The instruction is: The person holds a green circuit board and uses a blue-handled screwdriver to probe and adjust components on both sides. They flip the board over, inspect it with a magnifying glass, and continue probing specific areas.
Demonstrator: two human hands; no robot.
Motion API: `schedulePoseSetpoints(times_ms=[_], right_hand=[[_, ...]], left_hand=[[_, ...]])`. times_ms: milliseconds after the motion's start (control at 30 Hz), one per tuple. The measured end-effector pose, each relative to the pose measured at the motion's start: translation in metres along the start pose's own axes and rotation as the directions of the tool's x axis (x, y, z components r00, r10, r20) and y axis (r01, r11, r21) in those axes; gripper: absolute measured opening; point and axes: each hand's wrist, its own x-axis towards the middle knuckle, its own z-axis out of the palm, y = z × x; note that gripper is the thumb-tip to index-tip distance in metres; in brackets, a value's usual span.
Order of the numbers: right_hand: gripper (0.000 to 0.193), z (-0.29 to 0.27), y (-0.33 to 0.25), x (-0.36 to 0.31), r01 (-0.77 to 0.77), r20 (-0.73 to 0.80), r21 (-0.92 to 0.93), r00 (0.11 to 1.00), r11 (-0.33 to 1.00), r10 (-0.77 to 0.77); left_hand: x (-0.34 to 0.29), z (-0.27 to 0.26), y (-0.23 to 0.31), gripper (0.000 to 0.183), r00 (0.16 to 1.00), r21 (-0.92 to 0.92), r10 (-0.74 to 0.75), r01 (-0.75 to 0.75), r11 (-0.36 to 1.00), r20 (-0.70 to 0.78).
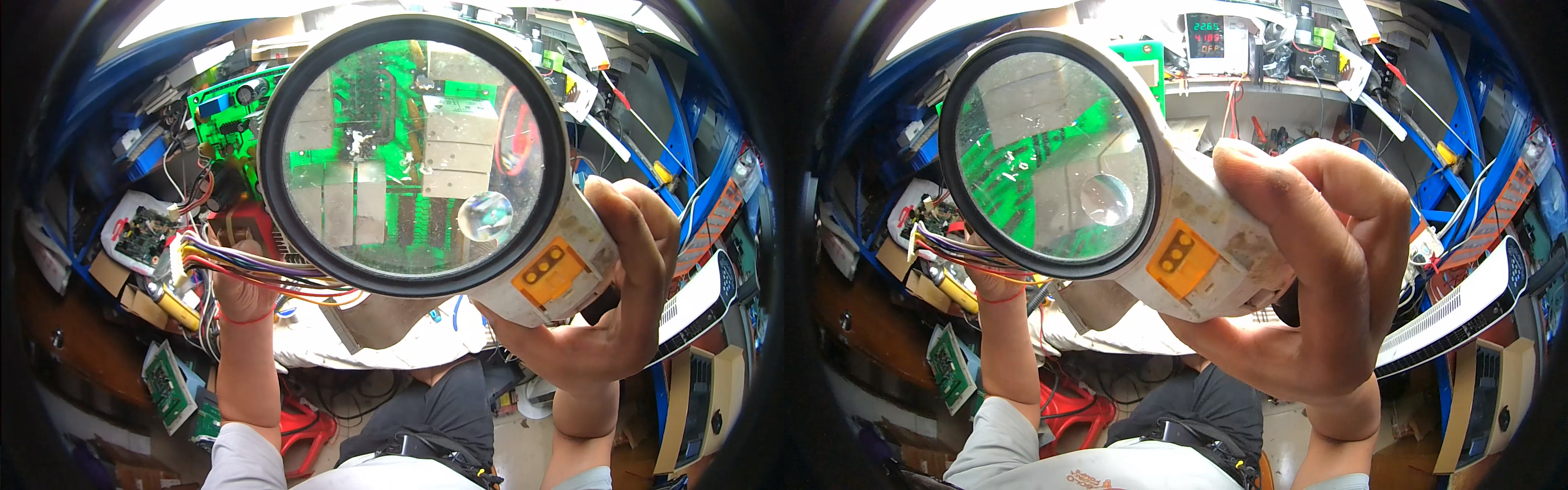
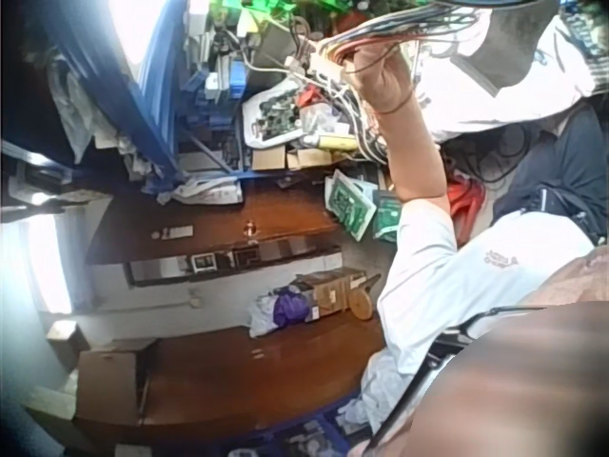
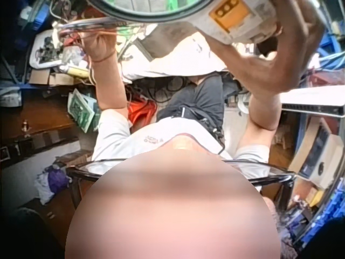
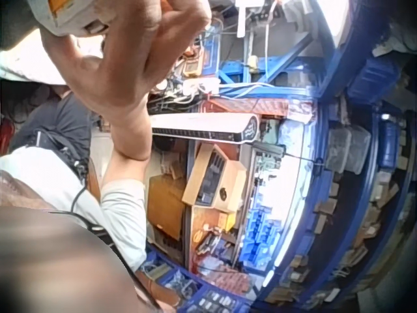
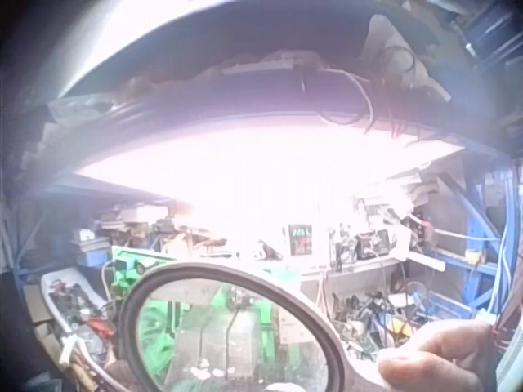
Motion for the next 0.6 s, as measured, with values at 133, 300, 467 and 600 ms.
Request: schedulePoseSetpoints(times_ms=[133,300,467,600], right_hand=[[0.1,0.002,-0.001,-0.002,-0.002,0.005,0.0,1.0,1.0,0.002],[0.098,0.002,-0.003,-0.001,-0.029,0.013,-0.038,0.999,0.999,0.03],[0.098,0.004,-0.005,-0.001,-0.04,-0.014,0.01,0.999,0.999,0.04],[0.097,0.006,-0.007,-0.002,-0.031,-0.011,0.004,0.999,1.0,0.031]], left_hand=[[-0.004,-0.003,0.001,0.072,1.0,0.024,-0.026,0.026,0.999,-0.006],[-0.005,-0.003,0.0,0.078,0.999,0.02,-0.01,0.011,1.0,-0.031],[-0.003,0.002,-0.003,0.08,0.998,0.073,0.044,-0.04,0.997,-0.05],[-0.001,0.01,-0.004,0.082,0.992,0.142,0.1,-0.088,0.986,-0.082]])
